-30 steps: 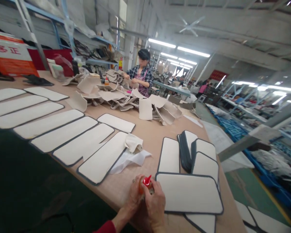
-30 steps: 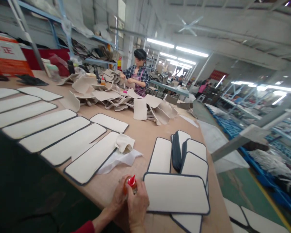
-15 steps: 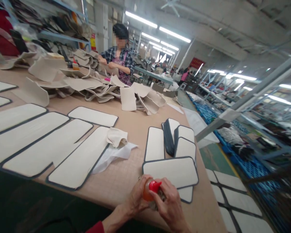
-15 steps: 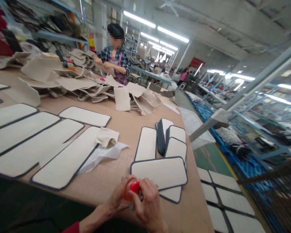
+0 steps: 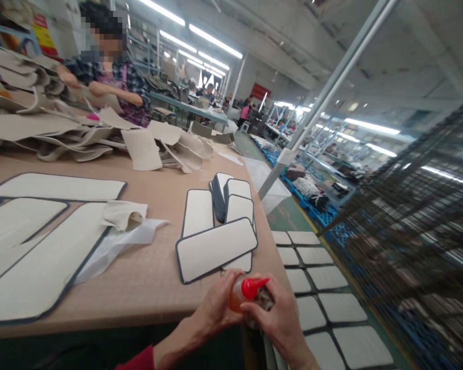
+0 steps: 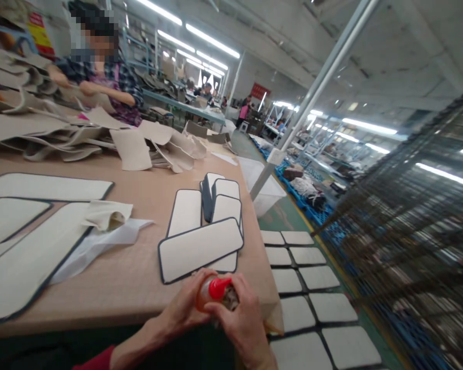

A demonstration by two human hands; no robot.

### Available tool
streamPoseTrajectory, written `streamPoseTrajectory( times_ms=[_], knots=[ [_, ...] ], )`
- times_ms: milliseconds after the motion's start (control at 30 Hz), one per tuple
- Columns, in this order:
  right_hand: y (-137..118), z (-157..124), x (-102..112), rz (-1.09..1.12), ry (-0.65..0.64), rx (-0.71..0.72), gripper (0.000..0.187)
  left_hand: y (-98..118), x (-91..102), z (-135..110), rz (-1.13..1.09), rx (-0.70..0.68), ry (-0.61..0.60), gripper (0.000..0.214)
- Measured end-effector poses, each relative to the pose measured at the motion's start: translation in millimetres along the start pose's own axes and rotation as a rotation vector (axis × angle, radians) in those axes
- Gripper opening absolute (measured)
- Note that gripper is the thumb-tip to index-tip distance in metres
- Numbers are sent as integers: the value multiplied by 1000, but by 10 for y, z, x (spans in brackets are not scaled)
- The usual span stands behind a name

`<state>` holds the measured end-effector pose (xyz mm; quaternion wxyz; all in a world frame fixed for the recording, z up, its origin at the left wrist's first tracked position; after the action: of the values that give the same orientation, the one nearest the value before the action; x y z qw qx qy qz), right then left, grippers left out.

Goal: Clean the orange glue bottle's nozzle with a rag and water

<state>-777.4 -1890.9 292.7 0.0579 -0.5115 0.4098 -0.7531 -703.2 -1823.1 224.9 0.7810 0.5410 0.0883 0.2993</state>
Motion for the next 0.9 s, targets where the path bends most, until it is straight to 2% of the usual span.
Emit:
streamPoseTrajectory(
  times_ms=[67, 133, 233, 300, 333, 400, 467, 567, 667, 733, 800, 833, 900],
  knots=[
    [116, -103, 135, -4, 54, -13, 24, 38, -208, 16, 4, -15, -30, 56],
    [198, -180, 268, -3, 39, -15, 17, 95, -408, 32, -24, -18, -81, 58],
    [266, -261, 405, 48, -142, 10, 14, 257, -690, 49, -102, -44, -185, 58],
    [311, -314, 496, 102, -257, 20, 19, 348, -861, 46, -170, -38, -246, 56],
    [341, -336, 560, 120, -274, 23, 26, 364, -931, 43, -195, -16, -258, 54],
    [420, -367, 715, 130, -218, 19, 41, 345, -1030, 42, -202, 43, -235, 54],
    [525, -401, 879, 111, -84, -8, 48, 314, -1098, 48, -155, 76, -186, 54],
    [641, -469, 1023, 70, 41, -52, 27, 333, -1240, 61, -127, 63, -171, 56],
    [617, -510, 1023, 73, -51, 8, 12, 380, -1404, 57, -195, 60, -212, 59],
    [649, -532, 1008, 143, -164, 37, 17, 389, -1478, 46, -243, 78, -232, 60],
    [814, -542, 1034, 256, -205, -4, 31, 360, -1513, 41, -271, 109, -232, 61],
    [945, -538, 1078, 326, -166, -46, 39, 333, -1517, 47, -278, 125, -225, 61],
    [1267, -546, 1191, 479, 15, -154, 48, 270, -1502, 84, -274, 146, -204, 61]
  ],
)
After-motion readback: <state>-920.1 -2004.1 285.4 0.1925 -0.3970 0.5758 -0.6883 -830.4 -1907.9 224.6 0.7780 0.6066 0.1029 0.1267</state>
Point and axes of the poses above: each hand's wrist, its own z-axis towards the middle knuckle, its own x-axis out of the back of the hand, y = z × x, the point moved 10 cm from there along z, towards the middle knuckle, and after that the axes turned 6 degrees about -x, right-handed, at the moved point
